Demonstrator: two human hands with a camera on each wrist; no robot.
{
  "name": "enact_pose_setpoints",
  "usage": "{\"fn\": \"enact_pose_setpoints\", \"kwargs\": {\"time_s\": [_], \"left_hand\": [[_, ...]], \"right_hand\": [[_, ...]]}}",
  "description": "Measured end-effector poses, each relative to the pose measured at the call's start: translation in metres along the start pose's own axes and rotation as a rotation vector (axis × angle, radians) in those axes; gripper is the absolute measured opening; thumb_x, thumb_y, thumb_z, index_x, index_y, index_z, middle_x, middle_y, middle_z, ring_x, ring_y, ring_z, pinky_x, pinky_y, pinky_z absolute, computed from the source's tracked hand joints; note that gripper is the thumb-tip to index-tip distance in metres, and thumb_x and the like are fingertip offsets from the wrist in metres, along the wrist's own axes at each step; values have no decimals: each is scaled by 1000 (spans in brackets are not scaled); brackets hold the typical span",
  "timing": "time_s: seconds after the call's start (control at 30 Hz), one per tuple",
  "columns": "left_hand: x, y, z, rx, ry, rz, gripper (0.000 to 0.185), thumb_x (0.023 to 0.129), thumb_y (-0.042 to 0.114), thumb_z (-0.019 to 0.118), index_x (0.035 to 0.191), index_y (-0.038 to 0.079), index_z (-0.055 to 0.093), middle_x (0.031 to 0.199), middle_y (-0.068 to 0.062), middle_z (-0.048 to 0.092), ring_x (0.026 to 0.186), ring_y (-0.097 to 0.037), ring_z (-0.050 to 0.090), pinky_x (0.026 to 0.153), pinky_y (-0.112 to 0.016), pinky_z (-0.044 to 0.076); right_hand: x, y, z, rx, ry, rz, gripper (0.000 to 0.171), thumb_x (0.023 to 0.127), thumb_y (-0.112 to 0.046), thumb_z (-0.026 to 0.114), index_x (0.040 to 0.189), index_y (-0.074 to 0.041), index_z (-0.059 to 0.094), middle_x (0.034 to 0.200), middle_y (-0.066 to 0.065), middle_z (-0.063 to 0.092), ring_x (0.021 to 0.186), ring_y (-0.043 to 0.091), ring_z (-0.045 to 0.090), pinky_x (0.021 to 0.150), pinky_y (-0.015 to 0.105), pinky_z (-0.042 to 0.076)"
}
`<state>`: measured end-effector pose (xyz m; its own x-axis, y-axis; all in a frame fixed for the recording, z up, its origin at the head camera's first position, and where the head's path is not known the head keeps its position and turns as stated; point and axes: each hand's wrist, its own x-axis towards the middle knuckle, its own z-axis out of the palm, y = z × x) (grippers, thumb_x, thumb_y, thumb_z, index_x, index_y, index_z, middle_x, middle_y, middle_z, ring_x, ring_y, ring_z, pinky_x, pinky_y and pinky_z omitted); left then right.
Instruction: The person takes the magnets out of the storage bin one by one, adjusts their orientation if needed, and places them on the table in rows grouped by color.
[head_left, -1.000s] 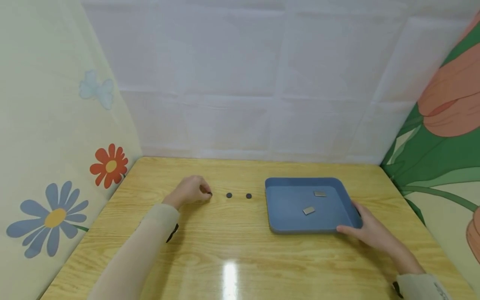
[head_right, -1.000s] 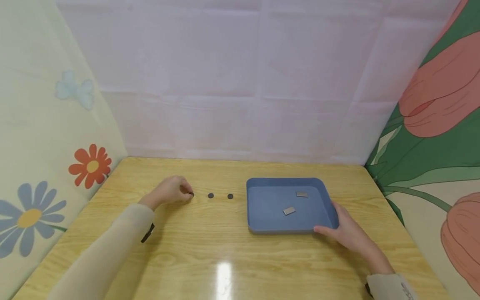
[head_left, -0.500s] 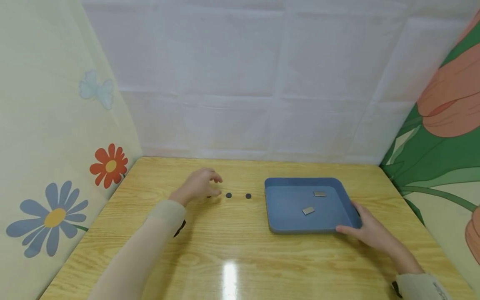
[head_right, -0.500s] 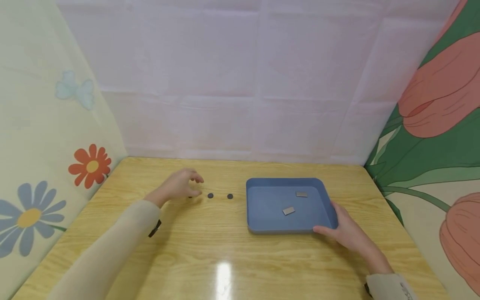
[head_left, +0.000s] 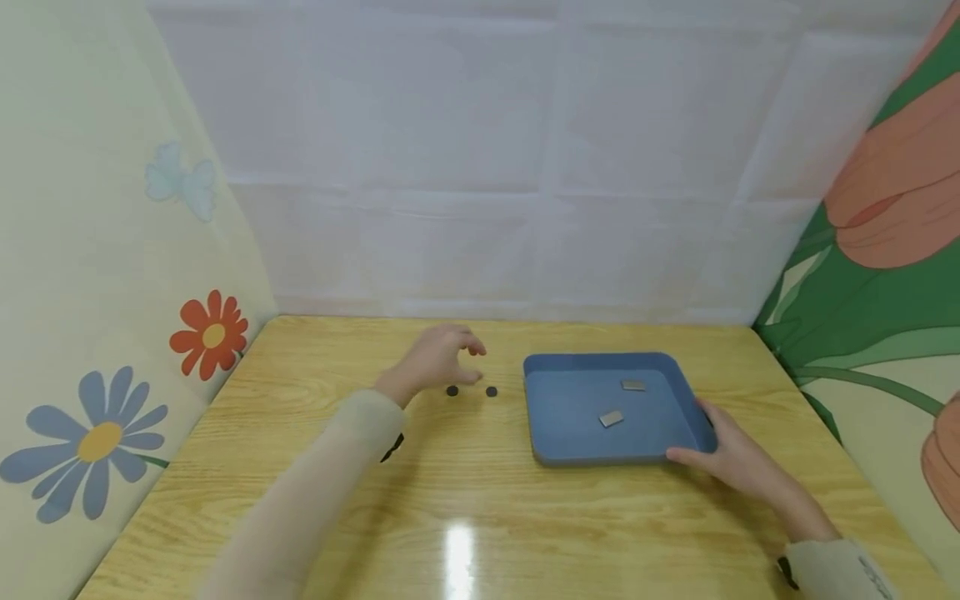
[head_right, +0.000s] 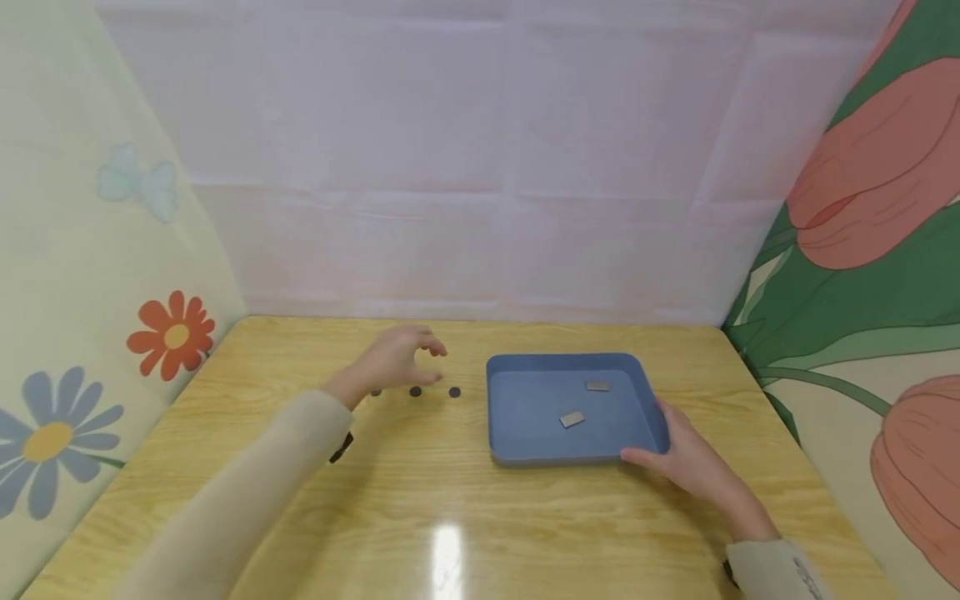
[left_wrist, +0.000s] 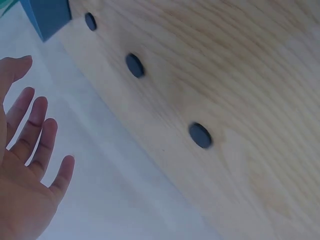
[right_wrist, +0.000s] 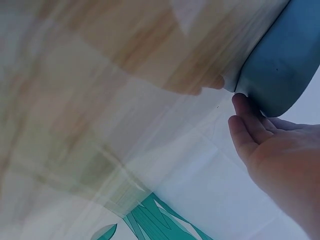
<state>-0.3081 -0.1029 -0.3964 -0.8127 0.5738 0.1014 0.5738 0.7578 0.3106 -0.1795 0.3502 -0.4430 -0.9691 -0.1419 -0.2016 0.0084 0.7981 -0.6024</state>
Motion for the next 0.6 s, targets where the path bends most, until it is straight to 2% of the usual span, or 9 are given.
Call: {"fn": "enact_pose_setpoints", "kwargs": {"time_s": [0.3, 0.47, 0.6], "left_hand": [[23, 35, 16, 24, -12, 77, 34, 89, 33, 81, 119, 17, 76, 116, -1, 72, 110, -27, 67, 102, -49, 51], [34, 52, 27, 1, -21, 103, 33, 89, 32, 81, 117, 15, 77, 116, -1, 72, 119, -27, 64, 113, -55, 44], [42, 63, 35, 1, -33, 126, 33, 89, 32, 81, 117, 15, 77, 118, -1, 72, 122, -28, 62, 115, -57, 41]], "right_hand": [[0, 1, 0, 3, 17, -18, 118, 91, -53, 74, 161, 11, 4, 162, 44, 12, 145, 65, 20, 110, 78, 29], [0, 1, 1, 5, 15, -9, 118, 91, -53, 74, 161, 11, 4, 162, 44, 12, 145, 65, 20, 111, 77, 29], [1, 0, 1, 7, 13, -7, 117, 91, -53, 74, 160, 11, 5, 162, 44, 12, 146, 64, 20, 111, 77, 29]]}}
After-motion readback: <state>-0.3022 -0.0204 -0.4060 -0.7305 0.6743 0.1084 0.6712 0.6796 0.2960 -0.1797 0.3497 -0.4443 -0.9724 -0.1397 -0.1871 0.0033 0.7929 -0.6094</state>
